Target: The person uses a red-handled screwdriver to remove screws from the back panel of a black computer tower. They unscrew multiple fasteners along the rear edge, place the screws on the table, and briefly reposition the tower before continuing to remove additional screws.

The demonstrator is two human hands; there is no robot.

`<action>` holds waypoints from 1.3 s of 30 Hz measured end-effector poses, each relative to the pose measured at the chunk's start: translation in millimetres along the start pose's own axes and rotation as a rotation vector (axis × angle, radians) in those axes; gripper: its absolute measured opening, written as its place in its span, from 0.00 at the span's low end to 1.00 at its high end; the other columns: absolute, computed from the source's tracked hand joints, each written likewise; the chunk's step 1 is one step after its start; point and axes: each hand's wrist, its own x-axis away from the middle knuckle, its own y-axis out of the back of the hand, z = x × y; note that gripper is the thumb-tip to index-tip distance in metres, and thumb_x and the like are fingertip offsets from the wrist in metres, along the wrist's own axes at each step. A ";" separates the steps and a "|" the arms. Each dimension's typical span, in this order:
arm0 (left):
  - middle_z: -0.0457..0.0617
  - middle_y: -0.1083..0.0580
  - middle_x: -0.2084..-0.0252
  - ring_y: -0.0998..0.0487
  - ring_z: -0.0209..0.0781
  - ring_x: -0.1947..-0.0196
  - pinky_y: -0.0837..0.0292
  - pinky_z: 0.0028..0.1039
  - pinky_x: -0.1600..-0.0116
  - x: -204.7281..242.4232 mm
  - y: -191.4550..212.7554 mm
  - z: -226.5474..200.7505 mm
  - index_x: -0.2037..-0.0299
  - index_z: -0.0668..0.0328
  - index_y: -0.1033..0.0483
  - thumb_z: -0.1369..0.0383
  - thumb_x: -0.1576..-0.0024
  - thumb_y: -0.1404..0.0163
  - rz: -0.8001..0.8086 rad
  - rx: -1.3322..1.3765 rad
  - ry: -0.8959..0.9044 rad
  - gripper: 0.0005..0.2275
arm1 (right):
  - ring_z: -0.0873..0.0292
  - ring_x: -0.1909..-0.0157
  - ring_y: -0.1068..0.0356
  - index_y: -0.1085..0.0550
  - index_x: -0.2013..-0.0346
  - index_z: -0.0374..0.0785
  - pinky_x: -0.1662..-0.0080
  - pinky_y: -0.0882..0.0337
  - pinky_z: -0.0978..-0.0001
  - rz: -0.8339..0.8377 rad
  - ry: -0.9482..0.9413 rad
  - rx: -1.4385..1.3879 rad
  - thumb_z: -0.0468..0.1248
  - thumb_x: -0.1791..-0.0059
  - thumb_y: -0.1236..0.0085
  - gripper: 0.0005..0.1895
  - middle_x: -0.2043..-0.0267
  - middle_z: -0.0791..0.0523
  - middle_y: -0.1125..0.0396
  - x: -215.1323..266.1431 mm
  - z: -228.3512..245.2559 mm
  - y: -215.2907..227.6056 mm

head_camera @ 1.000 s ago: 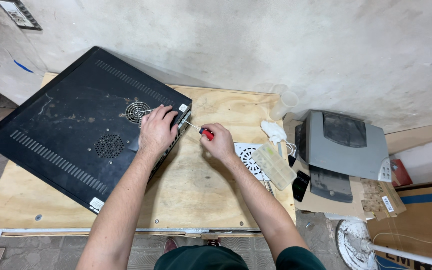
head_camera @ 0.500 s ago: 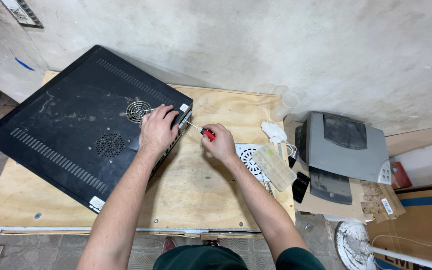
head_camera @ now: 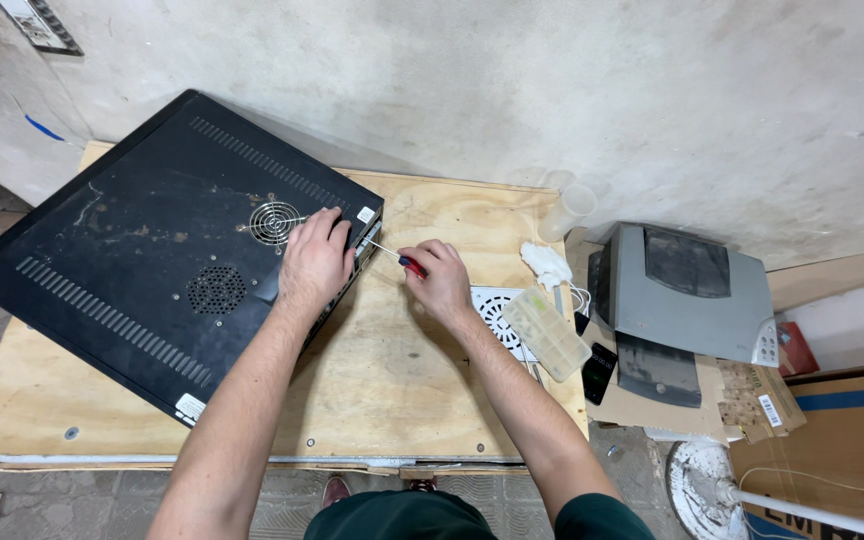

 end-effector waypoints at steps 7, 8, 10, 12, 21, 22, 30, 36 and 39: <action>0.46 0.18 0.56 0.11 0.51 0.55 0.16 0.45 0.52 25.6 -11.9 -66.8 0.45 0.43 0.20 0.50 0.29 0.51 0.214 0.355 0.189 0.13 | 0.56 0.46 0.23 0.17 0.42 0.55 0.40 0.19 0.61 -0.041 0.004 -0.056 0.34 0.54 0.22 0.26 0.53 0.64 0.26 2.2 12.6 2.7; 0.42 0.15 0.59 0.10 0.44 0.58 0.16 0.39 0.53 21.6 -15.8 -71.1 0.46 0.44 0.17 0.53 0.30 0.48 0.214 0.652 0.406 0.12 | 0.57 0.46 0.22 0.17 0.42 0.53 0.41 0.18 0.61 -0.044 -0.059 -0.175 0.33 0.52 0.23 0.25 0.52 0.62 0.26 1.8 15.6 3.3; 0.39 0.13 0.62 0.09 0.37 0.62 0.16 0.34 0.54 13.0 -34.4 -77.4 0.48 0.45 0.15 0.55 0.31 0.45 0.203 0.957 0.632 0.11 | 0.57 0.47 0.21 0.18 0.41 0.52 0.42 0.18 0.61 -0.039 -0.116 -0.288 0.33 0.50 0.24 0.23 0.51 0.61 0.25 0.2 17.0 5.9; 0.48 0.14 0.54 0.11 0.35 0.58 0.15 0.23 0.59 -1.6 -63.0 -75.4 0.46 0.62 0.19 0.53 0.29 0.45 0.061 1.613 1.078 0.18 | 0.64 0.51 0.21 0.17 0.47 0.48 0.47 0.19 0.71 -0.085 -0.245 -0.427 0.29 0.52 0.28 0.20 0.52 0.63 0.25 -6.5 15.3 6.1; 0.40 0.19 0.59 0.14 0.29 0.61 0.17 0.15 0.57 -18.7 -107.8 -90.7 0.51 0.56 0.21 0.66 0.32 0.38 -0.244 1.916 1.238 0.06 | 0.54 0.41 0.20 0.21 0.40 0.38 0.35 0.20 0.57 -0.110 -0.341 -0.689 0.26 0.53 0.22 0.27 0.43 0.54 0.30 1.8 21.5 17.1; 0.40 0.19 0.59 0.14 0.29 0.61 0.17 0.15 0.57 -18.4 -116.5 -88.2 0.51 0.56 0.21 0.66 0.32 0.38 -0.242 1.916 1.237 0.06 | 0.54 0.41 0.20 0.21 0.40 0.38 0.35 0.20 0.57 -0.112 -0.342 -0.688 0.26 0.53 0.22 0.27 0.43 0.54 0.30 1.4 27.5 23.1; 0.55 0.16 0.44 0.11 0.45 0.45 0.10 0.30 0.41 -14.8 -96.0 -91.0 0.34 0.66 0.22 0.75 0.29 0.47 -0.318 2.197 1.201 0.14 | 0.60 0.65 0.18 0.16 0.48 0.41 0.65 0.17 0.72 0.025 -0.640 -0.548 0.44 0.43 0.31 0.13 0.54 0.51 0.19 0.7 -2.2 8.6; 0.51 0.15 0.53 0.11 0.41 0.56 0.07 0.32 0.50 -7.2 -118.6 -91.8 0.39 0.61 0.19 0.68 0.32 0.38 -0.224 2.111 1.181 0.14 | 0.52 0.46 0.23 0.18 0.53 0.43 0.44 0.18 0.57 0.026 -0.307 -0.434 0.29 0.47 0.31 0.09 0.47 0.57 0.27 -3.7 32.8 28.8; 0.53 0.15 0.54 0.10 0.46 0.53 0.07 0.42 0.44 -10.4 -153.5 -92.2 0.42 0.64 0.17 0.70 0.33 0.37 -0.273 2.129 1.181 0.12 | 0.53 0.43 0.29 0.20 0.53 0.46 0.42 0.21 0.62 0.067 -0.037 -0.185 0.26 0.48 0.34 0.13 0.48 0.61 0.30 5.8 34.5 33.6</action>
